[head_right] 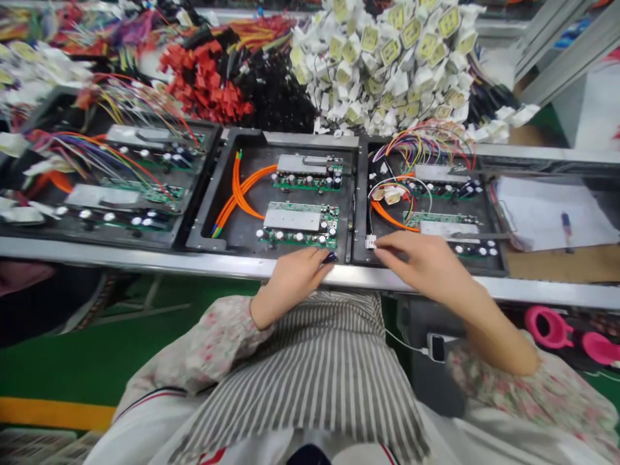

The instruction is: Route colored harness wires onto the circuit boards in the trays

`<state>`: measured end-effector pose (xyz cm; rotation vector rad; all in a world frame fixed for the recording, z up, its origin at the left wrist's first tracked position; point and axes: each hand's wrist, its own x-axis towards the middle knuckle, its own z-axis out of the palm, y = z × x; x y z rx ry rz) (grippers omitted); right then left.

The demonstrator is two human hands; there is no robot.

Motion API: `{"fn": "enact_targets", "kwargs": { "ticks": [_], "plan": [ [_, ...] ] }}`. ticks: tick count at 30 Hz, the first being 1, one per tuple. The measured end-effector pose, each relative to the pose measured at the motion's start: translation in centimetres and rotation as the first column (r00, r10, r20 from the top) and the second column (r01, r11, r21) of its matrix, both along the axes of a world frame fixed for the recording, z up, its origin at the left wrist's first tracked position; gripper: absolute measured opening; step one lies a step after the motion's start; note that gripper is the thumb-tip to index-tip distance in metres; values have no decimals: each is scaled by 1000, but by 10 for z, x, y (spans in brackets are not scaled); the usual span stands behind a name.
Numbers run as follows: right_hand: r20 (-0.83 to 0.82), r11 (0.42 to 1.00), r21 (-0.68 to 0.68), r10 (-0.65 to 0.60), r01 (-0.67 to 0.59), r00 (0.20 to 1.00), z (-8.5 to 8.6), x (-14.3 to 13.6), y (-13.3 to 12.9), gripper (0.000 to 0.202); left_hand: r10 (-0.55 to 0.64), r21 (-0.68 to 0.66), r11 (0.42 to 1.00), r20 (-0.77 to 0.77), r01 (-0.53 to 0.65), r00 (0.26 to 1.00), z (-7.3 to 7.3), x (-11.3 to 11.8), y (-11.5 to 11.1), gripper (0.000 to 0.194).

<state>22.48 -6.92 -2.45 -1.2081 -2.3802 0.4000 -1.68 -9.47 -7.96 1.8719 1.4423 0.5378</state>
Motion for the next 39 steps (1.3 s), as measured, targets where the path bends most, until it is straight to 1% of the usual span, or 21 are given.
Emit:
{"fn": "enact_targets", "kwargs": {
  "ticks": [2, 4, 6, 7, 9, 11, 12, 14, 15, 17, 20, 22, 25, 26, 28, 30, 31, 33, 34, 37, 39],
  "plan": [
    [-14, 998, -4, 67, -67, 998, -6, -14, 6, 17, 49, -49, 998, 50, -47, 998, -6, 7, 3, 9],
    [-19, 996, -12, 85, -85, 996, -10, -23, 9, 16, 103, -106, 990, 136, -89, 985, -9, 8, 4, 5],
    [-30, 996, 3, 86, -86, 996, -12, -31, 7, 15, 153, -177, 978, 263, -108, 953, -9, 4, 4, 8],
    [-50, 997, 18, 79, -78, 996, -14, -35, 4, 15, 172, -223, 970, 338, -99, 925, -8, 1, 4, 12],
    [-131, 998, 41, 55, -50, 990, -19, -46, -4, 14, 201, -333, 942, 496, -29, 845, -3, -4, 4, 24],
    [-239, 998, 53, 36, -24, 970, -25, -57, -13, 14, 236, -435, 896, 628, 83, 741, 2, -7, 3, 37],
    [-286, 998, 64, 32, -14, 958, -28, -63, -18, 16, 262, -473, 871, 676, 134, 689, 4, -7, 3, 41],
    [-335, 994, 108, 32, 4, 942, -33, -74, -25, 21, 326, -527, 826, 734, 197, 595, 5, -8, 1, 43],
    [-334, 990, 141, 29, 20, 942, -35, -78, -29, 23, 358, -549, 806, 749, 220, 557, 4, -7, 0, 43],
    [-282, 976, 206, -3, 63, 959, -38, -84, -36, 24, 413, -587, 765, 763, 265, 498, 0, -7, -5, 43],
    [-139, 962, 255, -62, 96, 988, -42, -91, -51, 22, 463, -625, 701, 765, 343, 449, -9, -8, -17, 42],
    [-36, 966, 244, -83, 89, 996, -44, -95, -61, 26, 478, -639, 667, 761, 383, 439, -16, -10, -23, 40],
    [62, 974, 202, -116, 102, 991, -47, -98, -73, 30, 458, -640, 632, 763, 437, 456, -24, -14, -28, 41],
    [64, 976, 186, -127, 113, 990, -47, -98, -76, 29, 435, -633, 623, 768, 459, 470, -26, -15, -29, 40],
    [15, 979, 135, -159, 156, 987, -44, -97, -81, 27, 364, -606, 609, 787, 512, 499, -28, -18, -29, 37],
    [-69, 969, 70, -230, 235, 971, -37, -94, -83, 22, 278, -576, 601, 800, 554, 531, -29, -24, -30, 35],
    [-105, 956, 40, -285, 290, 953, -33, -91, -83, 19, 234, -564, 596, 803, 571, 549, -31, -28, -30, 38],
    [-139, 922, 2, -382, 386, 914, -25, -83, -76, 15, 160, -552, 583, 797, 596, 582, -36, -38, -28, 47],
    [-136, 910, -10, -413, 415, 901, -22, -79, -70, 14, 129, -551, 577, 790, 603, 599, -40, -43, -26, 49],
    [-76, 907, -17, -420, 420, 904, -19, -72, -47, 14, 75, -560, 572, 763, 600, 642, -54, -62, -24, 53],
    [-13, 919, 38, -392, 392, 920, -21, -73, -33, 15, 51, -569, 566, 747, 597, 663, -63, -73, -27, 53]
  ]
}}
